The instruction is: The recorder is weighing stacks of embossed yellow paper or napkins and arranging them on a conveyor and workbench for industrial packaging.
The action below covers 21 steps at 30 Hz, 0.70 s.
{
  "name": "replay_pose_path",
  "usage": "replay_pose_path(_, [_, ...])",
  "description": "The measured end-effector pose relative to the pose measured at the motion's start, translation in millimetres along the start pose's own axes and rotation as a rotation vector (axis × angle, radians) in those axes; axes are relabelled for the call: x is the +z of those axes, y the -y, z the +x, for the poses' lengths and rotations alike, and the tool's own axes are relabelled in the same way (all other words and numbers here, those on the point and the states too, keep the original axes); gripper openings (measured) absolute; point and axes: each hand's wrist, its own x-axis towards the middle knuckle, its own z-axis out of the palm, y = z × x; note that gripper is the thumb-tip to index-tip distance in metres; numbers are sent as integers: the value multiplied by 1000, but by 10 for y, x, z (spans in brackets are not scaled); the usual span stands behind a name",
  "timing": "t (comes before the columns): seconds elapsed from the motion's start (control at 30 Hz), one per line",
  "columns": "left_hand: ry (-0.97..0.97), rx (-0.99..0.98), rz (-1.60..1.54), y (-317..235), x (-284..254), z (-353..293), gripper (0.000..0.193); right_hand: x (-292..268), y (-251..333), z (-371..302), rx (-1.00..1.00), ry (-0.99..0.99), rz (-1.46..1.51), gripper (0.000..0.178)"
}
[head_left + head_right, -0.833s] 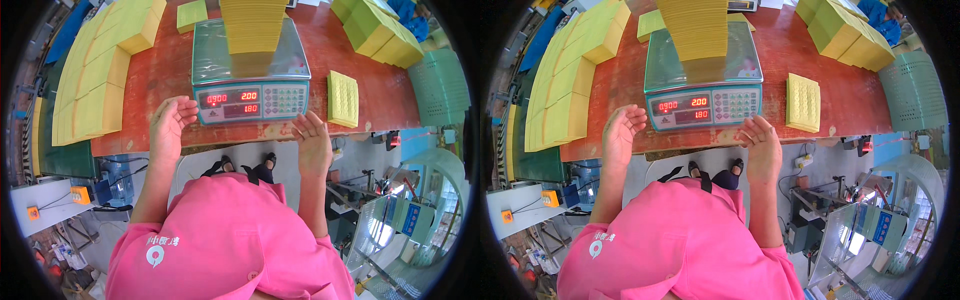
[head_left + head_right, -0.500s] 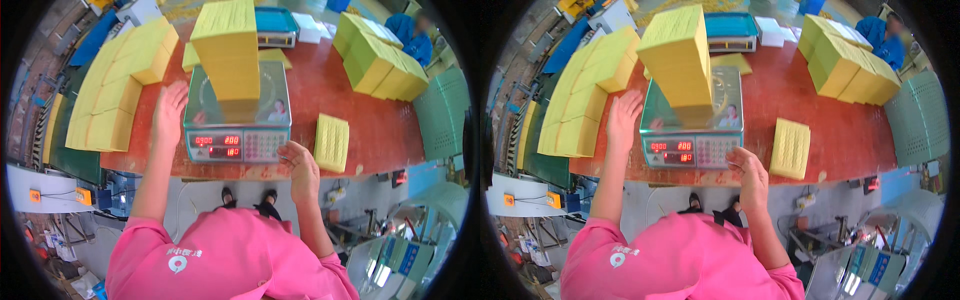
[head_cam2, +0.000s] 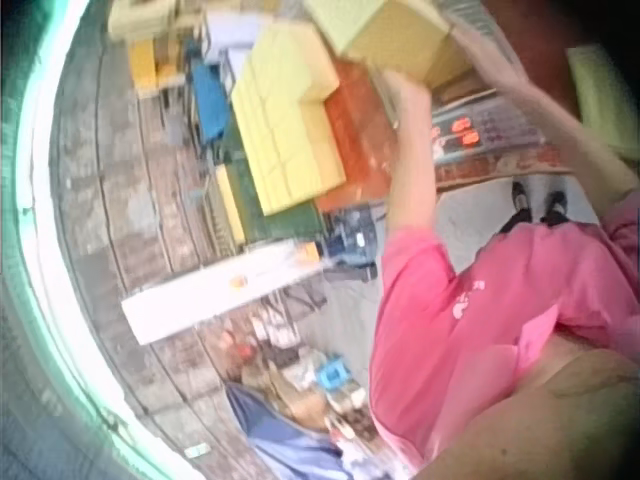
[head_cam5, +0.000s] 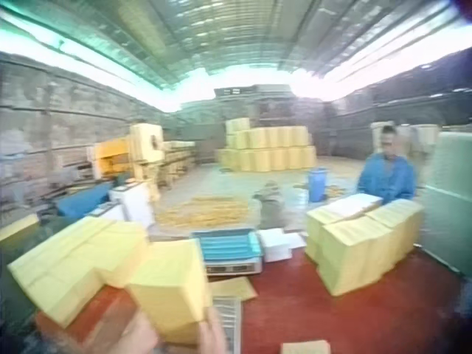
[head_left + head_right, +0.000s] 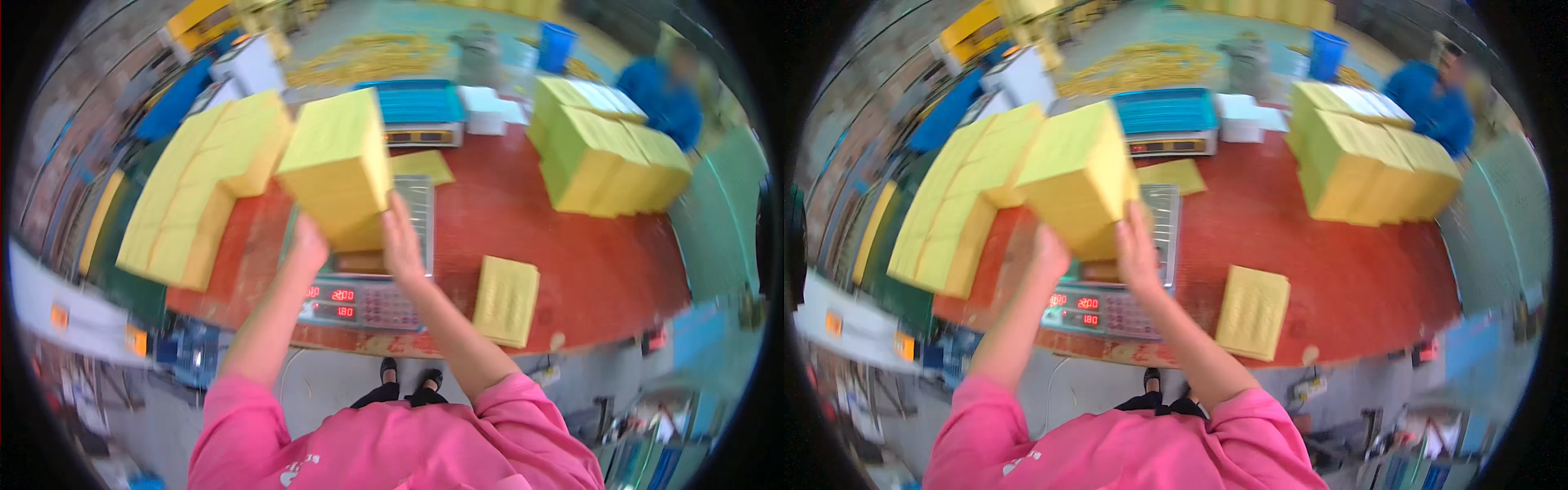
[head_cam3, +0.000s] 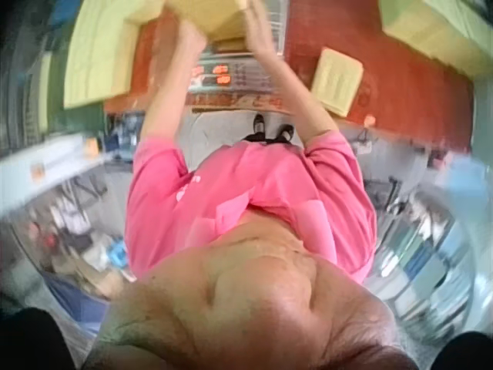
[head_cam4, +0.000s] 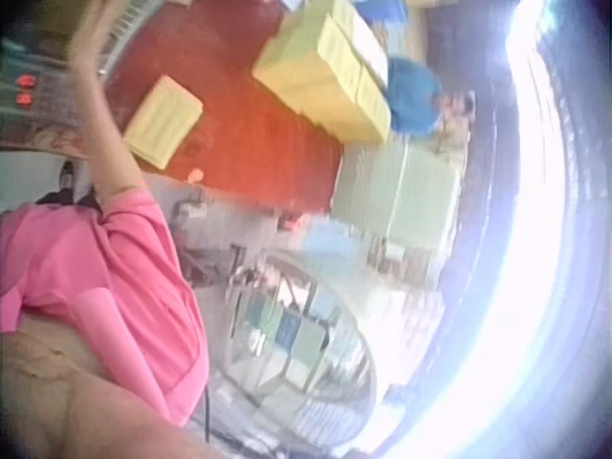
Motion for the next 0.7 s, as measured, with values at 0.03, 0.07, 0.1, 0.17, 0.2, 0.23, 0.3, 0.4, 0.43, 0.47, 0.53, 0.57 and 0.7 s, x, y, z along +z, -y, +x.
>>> replay_pose_path(0.03, [-35, 14, 25, -33, -89, -136, 45, 74, 44, -133, 17, -3, 47, 54])
replay_pose_path(0.07, [75, 22, 47, -90, -192, -324, 46, 91, 63, -256, 47, 46, 148, 53])
replay_pose_path(0.1, [105, 13, 51, -68, -387, -383, 46, 89, 80, -398, -19, 48, 81, 54])
replay_pose_path(0.17, [63, -81, -22, -58, -224, -731, 52, -100, 150, -670, -80, 9, 21, 56])
replay_pose_path(0.2, [70, -75, -24, -88, -193, -831, 55, -192, 264, -800, -63, 15, -12, 56])
replay_pose_path(0.23, [109, -102, -23, -193, -41, -903, 55, -258, 308, -907, -63, -9, -23, 56])
replay_pose_path(0.3, [170, -138, -106, -494, 204, -1129, 60, -348, 394, -1070, -64, -51, -35, 56])
replay_pose_path(0.4, [337, -296, -90, -1001, 203, -899, 57, -445, 418, -1292, -26, -46, -17, 55])
replay_pose_path(0.43, [338, -294, -87, -1122, 206, -801, 57, -461, 382, -1373, 76, -63, 18, 54])
replay_pose_path(0.47, [402, -336, 83, -1231, 228, -690, 58, -475, 353, -1441, 176, -77, 51, 52])
replay_pose_path(0.53, [455, -365, 258, -1381, 260, -487, 59, -438, 282, -1505, 206, -98, 101, 47])
replay_pose_path(0.57, [481, -430, 348, -1415, 283, -391, 59, -417, 198, -1515, 374, -108, 321, 45])
replay_pose_path(0.7, [570, -535, 433, -1335, 418, -347, 58, -467, 5, -1429, 612, -52, 817, 39])
